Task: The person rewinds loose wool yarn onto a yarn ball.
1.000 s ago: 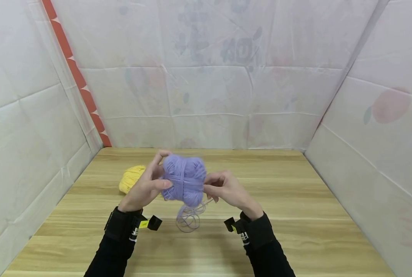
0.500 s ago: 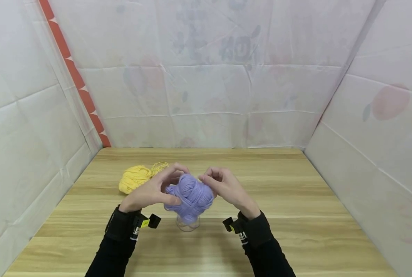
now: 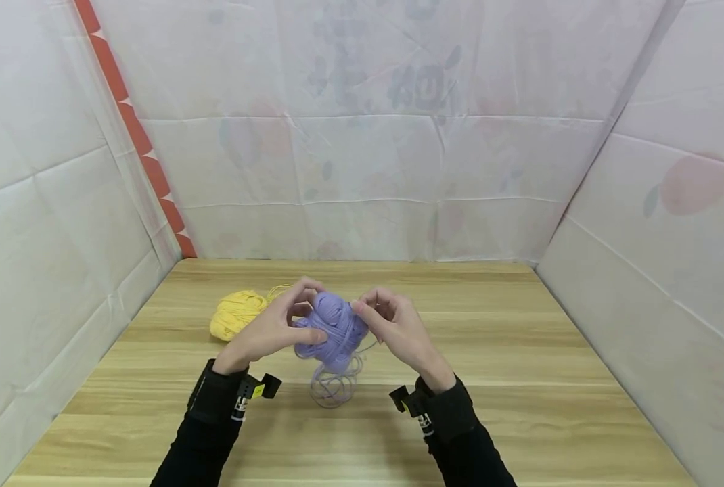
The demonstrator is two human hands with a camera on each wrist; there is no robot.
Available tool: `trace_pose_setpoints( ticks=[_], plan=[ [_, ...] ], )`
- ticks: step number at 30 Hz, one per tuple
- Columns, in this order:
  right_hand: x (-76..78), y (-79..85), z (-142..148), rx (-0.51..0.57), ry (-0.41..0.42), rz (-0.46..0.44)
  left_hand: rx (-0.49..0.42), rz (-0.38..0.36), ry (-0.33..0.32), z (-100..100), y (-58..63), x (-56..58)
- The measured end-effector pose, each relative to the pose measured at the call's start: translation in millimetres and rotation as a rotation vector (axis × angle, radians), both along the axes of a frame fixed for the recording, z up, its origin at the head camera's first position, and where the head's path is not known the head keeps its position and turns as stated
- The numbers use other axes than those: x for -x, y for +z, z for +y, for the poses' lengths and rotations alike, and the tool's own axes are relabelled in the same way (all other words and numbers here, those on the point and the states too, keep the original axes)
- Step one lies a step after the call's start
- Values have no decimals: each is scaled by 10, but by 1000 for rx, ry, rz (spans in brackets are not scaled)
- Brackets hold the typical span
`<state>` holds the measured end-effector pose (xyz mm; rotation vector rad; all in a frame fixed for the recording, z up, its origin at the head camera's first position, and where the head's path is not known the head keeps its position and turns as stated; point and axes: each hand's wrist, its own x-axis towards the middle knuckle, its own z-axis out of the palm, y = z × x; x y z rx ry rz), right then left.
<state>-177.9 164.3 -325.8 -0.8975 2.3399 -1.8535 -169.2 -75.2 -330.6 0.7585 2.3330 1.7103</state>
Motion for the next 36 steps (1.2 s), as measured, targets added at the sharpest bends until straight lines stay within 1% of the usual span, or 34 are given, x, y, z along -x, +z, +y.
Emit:
trace_pose_setpoints(
  ticks=[4,7,15,21,25,28,31,36],
  plan=[
    [-18,9,0,-3,16,50,-50,-24,69,7,-1,0],
    [-36,14,-10,-1,40,64,-106,-40,119,18,-1,-1],
    [-42,10,-39,-1,130,71,-244,-46,227,40,19,5],
    [-39,-25,-60,-43,137,33,-361,-52,290,32,26,5],
    [-31,-55,-89,-48,132,12,-448,-48,291,16,17,11],
    [-19,-71,-100,-48,137,4,-495,-42,277,4,23,5],
    [-4,-81,-99,-50,140,-9,-523,-48,261,-5,43,-11],
    [36,-111,-94,-52,144,-26,-544,-70,227,-32,55,-23]
  ],
)
